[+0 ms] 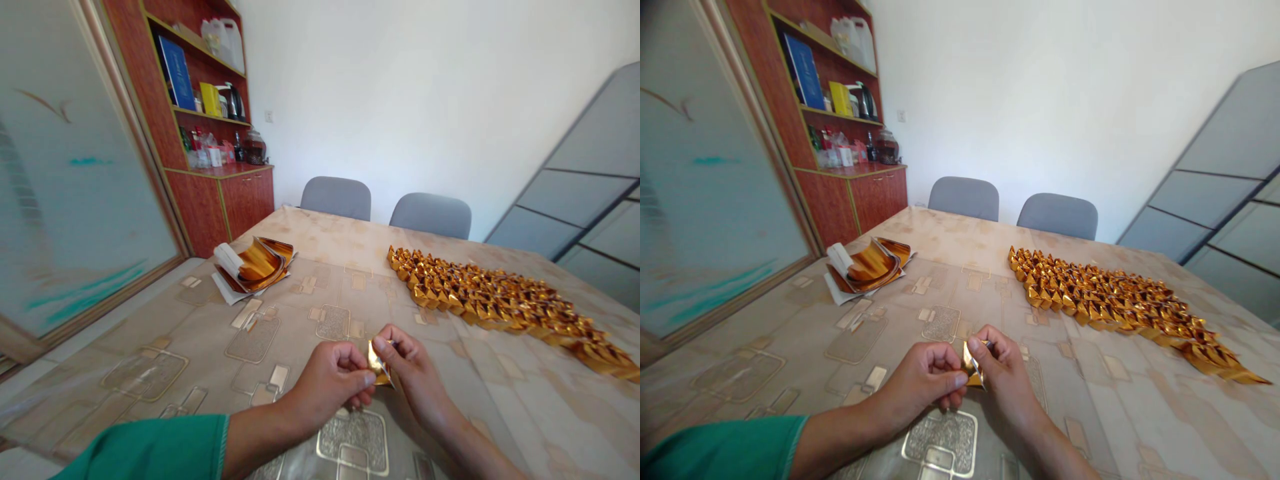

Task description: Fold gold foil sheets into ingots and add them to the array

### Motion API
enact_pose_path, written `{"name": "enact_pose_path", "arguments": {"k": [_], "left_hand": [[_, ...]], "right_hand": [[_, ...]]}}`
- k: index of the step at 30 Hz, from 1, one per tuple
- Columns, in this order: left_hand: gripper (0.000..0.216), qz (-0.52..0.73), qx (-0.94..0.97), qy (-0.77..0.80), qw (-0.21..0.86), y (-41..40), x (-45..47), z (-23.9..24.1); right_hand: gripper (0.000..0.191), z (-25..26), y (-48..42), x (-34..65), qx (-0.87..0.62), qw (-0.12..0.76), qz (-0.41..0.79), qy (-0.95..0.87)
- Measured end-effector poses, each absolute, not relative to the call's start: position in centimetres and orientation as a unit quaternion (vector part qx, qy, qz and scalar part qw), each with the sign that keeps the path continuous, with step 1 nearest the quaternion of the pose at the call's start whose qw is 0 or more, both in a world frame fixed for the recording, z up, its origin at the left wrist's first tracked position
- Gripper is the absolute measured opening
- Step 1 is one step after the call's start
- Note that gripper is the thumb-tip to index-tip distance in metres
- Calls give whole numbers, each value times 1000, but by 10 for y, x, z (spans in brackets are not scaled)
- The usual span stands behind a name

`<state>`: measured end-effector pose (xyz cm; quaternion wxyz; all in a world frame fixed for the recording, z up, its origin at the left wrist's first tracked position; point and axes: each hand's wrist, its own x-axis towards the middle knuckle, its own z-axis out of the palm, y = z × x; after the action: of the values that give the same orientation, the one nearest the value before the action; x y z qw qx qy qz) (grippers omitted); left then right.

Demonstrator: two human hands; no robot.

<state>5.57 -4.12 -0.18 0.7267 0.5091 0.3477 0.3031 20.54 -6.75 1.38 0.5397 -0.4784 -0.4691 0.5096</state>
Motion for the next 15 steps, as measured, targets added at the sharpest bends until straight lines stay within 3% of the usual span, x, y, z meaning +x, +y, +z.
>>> {"name": "enact_pose_path", "arguments": {"k": [7,15], "left_hand": [[26,374,519,347,686,-29,53,-5],[9,485,583,359,544,-28,48,6]], "right_hand": [[33,14,-64,206,-444,562,505,-481],[27,14,-66,203,-451,568,455,-517]]}}
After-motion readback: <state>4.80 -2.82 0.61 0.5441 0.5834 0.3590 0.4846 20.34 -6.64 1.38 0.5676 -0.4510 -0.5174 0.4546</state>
